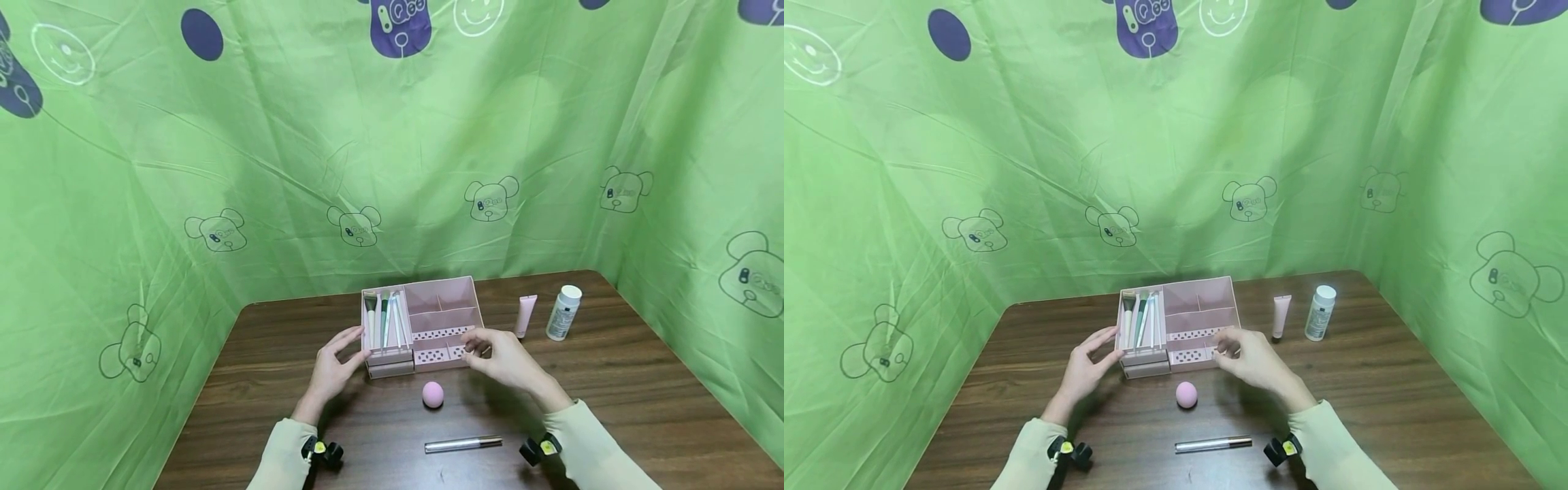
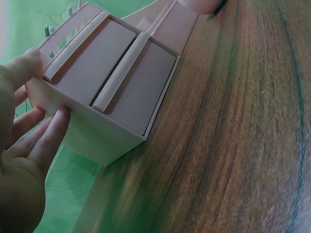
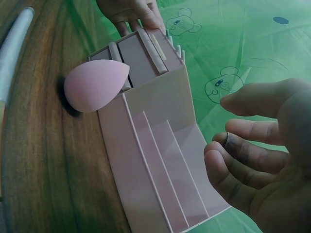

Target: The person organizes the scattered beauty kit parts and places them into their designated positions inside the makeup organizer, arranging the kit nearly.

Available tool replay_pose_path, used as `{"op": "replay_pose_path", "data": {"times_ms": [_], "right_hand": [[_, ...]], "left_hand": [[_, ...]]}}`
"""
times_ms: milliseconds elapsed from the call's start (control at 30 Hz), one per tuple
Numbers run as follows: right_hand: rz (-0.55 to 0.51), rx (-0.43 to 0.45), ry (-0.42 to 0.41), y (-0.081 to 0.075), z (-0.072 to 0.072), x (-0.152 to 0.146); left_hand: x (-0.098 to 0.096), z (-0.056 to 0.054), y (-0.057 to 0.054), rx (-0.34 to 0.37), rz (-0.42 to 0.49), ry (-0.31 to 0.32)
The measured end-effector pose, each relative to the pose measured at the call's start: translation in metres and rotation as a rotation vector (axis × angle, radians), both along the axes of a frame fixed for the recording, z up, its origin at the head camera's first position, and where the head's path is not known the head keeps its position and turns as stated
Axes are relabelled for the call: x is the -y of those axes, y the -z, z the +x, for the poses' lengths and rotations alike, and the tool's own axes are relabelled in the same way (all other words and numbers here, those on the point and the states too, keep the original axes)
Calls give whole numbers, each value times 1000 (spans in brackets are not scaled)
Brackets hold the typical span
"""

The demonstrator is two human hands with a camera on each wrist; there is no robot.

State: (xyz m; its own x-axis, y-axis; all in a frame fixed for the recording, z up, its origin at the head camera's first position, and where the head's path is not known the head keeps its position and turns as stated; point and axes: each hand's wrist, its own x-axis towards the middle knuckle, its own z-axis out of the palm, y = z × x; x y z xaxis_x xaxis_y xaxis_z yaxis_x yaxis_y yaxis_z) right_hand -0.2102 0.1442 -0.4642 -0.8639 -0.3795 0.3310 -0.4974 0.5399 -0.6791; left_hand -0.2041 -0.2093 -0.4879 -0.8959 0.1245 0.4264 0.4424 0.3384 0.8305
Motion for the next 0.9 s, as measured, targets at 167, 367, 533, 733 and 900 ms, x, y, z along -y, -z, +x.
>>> {"op": "replay_pose_path", "data": {"times_ms": [167, 367, 533, 733, 900], "right_hand": [[13, -5, -40, 3, 3, -1], [16, 3, -110, 6, 7, -3], [33, 4, -158, 8, 12, -4], [29, 11, -202, 13, 14, -5], [32, 10, -246, 18, 18, -5]], "left_hand": [[0, 0, 1, 10, 10, 9], [0, -1, 2, 19, 15, 8], [0, 1, 0, 1, -17, -14], [-1, 2, -2, -16, -45, -30], [-1, 0, 1, -41, -74, -46]]}}
